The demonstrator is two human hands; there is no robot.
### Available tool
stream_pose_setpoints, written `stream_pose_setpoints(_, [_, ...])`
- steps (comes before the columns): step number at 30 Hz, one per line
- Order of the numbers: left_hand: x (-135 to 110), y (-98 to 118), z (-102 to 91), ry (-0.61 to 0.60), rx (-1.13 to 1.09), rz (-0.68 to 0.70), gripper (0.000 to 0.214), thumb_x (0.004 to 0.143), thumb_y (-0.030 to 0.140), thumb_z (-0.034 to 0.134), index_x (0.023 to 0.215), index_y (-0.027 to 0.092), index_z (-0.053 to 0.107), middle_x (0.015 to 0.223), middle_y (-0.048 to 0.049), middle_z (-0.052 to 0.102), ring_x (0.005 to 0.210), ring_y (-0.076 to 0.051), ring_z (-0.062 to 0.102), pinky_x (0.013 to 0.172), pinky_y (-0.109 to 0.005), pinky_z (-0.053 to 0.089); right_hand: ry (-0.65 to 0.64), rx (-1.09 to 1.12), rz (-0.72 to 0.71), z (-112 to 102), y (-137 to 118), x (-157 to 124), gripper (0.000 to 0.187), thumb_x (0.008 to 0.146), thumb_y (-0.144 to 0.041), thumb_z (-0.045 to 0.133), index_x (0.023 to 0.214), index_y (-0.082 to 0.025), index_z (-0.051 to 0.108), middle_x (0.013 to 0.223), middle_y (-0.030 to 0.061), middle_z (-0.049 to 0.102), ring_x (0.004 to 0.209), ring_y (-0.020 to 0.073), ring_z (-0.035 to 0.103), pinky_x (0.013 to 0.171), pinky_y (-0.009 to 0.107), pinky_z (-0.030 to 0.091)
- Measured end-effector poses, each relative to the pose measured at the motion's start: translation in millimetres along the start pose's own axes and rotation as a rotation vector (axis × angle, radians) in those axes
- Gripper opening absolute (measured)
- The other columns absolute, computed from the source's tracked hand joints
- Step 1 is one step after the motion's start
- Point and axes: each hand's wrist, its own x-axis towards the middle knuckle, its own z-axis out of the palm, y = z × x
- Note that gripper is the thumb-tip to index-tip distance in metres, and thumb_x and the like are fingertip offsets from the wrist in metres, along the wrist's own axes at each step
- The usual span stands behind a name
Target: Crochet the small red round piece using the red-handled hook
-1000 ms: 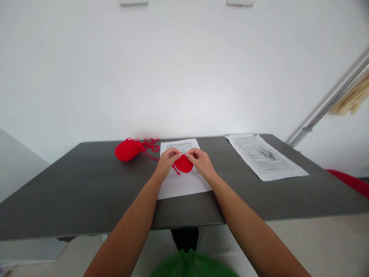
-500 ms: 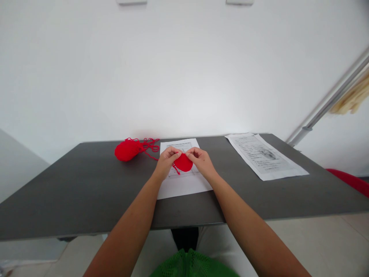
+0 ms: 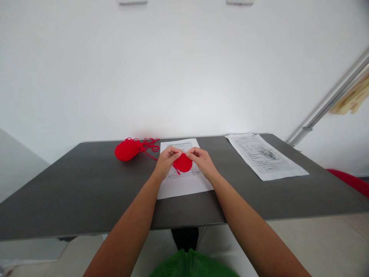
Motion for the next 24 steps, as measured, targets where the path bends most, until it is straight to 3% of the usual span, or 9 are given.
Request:
stream_pose_setpoints(18, [1.0, -0.4, -1.4, 0.015, 0.076, -0.004, 0.018, 0.065, 0.028, 0.073, 0.071, 0.016, 0.060, 0.077, -0.0012, 0.066, 0.067, -0.013, 0.058, 0.064, -0.025, 0.043, 0.017, -0.016, 0.013, 0.6, 3.4, 1.0, 0.016, 0.069, -0.033, 0.062, 0.068, -0.017, 0.058, 0.056, -0.0035, 0.055, 0.051, 0.0101, 0.047, 0.050, 0.024, 0.038])
stream_pose_setpoints(24, [-0.2, 0.5, 1.1, 0.057, 0.076, -0.067, 0.022, 0.067, 0.034, 0.071, 0.072, 0.016, 0.060, 0.063, 0.0011, 0.062, 0.055, -0.010, 0.053, 0.055, -0.023, 0.040, 0.035, -0.046, 0.005, 0.8, 6.0, 1.6, 0.015, 0.069, -0.032, 0.062, 0.066, -0.018, 0.057, 0.054, -0.0039, 0.054, 0.049, 0.0101, 0.047, 0.049, 0.024, 0.037])
